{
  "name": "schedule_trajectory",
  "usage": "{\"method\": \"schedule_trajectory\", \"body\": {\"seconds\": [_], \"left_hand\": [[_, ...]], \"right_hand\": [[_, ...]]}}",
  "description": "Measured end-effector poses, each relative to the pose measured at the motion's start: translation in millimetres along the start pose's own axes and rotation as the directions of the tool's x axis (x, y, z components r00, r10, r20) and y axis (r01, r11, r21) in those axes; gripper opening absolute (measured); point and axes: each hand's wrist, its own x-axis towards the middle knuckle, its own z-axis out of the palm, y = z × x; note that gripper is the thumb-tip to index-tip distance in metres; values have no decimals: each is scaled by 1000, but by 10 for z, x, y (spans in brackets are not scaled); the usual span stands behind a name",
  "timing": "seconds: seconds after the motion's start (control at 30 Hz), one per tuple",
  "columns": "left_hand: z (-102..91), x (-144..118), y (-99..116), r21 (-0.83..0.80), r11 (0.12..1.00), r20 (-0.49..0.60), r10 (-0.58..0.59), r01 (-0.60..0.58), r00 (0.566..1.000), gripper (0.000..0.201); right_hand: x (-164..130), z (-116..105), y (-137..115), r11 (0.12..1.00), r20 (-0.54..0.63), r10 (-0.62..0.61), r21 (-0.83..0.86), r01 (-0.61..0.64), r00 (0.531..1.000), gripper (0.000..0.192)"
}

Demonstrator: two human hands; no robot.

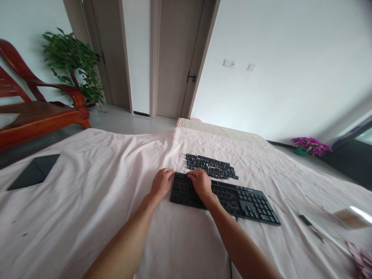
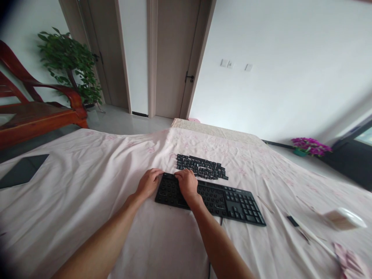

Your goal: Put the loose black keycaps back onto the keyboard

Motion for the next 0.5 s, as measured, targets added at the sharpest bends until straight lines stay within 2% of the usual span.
{"method": "schedule_trajectory", "body": {"seconds": [0.5], "left_hand": [[2,-9,-3,9,1000,-1,8,-8,1000,48]], "right_hand": [[-8,93,38,998,-57,-33,46,35,998,18]]}}
